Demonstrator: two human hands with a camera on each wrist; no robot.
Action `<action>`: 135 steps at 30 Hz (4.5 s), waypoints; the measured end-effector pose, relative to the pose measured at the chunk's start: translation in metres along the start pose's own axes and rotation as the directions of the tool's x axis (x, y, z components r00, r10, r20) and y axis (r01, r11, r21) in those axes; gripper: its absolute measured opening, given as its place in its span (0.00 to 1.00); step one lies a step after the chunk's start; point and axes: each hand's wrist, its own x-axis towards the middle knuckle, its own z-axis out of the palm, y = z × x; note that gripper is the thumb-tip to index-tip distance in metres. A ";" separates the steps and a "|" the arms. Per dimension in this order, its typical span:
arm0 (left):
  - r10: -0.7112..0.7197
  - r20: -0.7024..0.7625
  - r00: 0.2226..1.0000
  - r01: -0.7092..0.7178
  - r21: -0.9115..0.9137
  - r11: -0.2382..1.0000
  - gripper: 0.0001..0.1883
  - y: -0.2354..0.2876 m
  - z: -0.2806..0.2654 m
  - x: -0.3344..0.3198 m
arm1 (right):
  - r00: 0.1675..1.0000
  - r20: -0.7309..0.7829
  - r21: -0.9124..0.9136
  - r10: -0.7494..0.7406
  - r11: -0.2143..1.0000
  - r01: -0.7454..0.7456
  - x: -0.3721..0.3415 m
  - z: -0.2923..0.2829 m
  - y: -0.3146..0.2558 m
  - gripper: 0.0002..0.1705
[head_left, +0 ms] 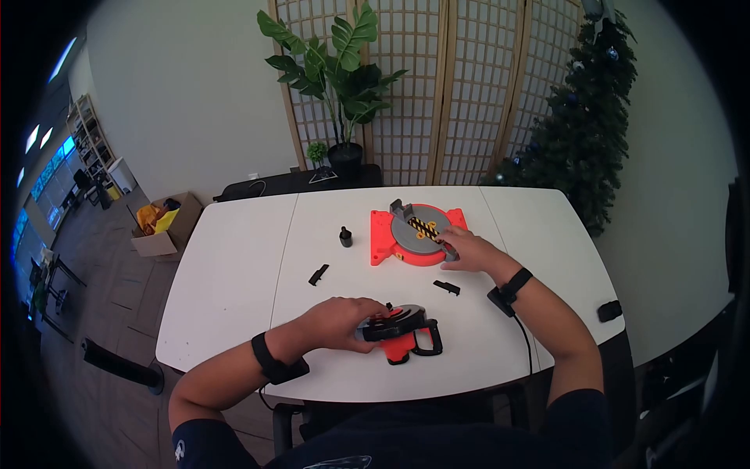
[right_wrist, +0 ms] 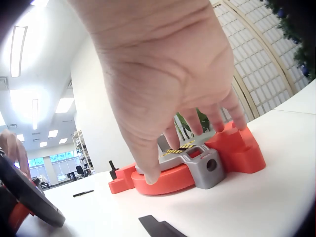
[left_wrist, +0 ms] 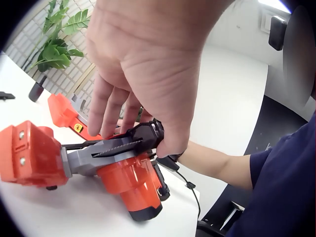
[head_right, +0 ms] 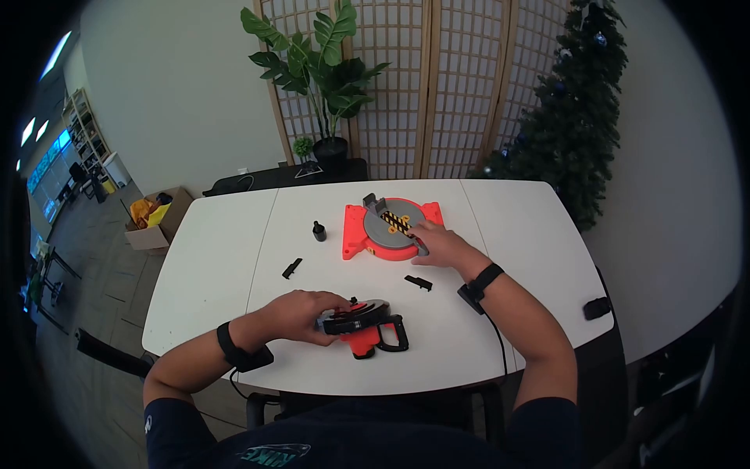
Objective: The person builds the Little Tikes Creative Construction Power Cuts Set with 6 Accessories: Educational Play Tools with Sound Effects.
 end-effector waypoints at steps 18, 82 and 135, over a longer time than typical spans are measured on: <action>0.139 -0.399 0.907 -0.081 0.158 0.984 0.20 -0.019 -0.013 0.002 | 0.983 -0.185 -0.234 0.011 0.971 -0.055 -0.007 0.015 -0.006 0.33; -0.571 -0.718 0.399 0.681 -0.186 0.709 0.24 -0.167 -0.084 0.058 | 0.992 -0.017 -0.086 0.128 0.988 -0.129 0.020 0.005 0.022 0.58; -0.179 -0.213 0.960 0.213 0.145 0.966 0.61 -0.082 0.004 0.064 | 0.956 0.023 -0.082 0.293 0.953 -0.290 0.000 0.009 0.059 0.19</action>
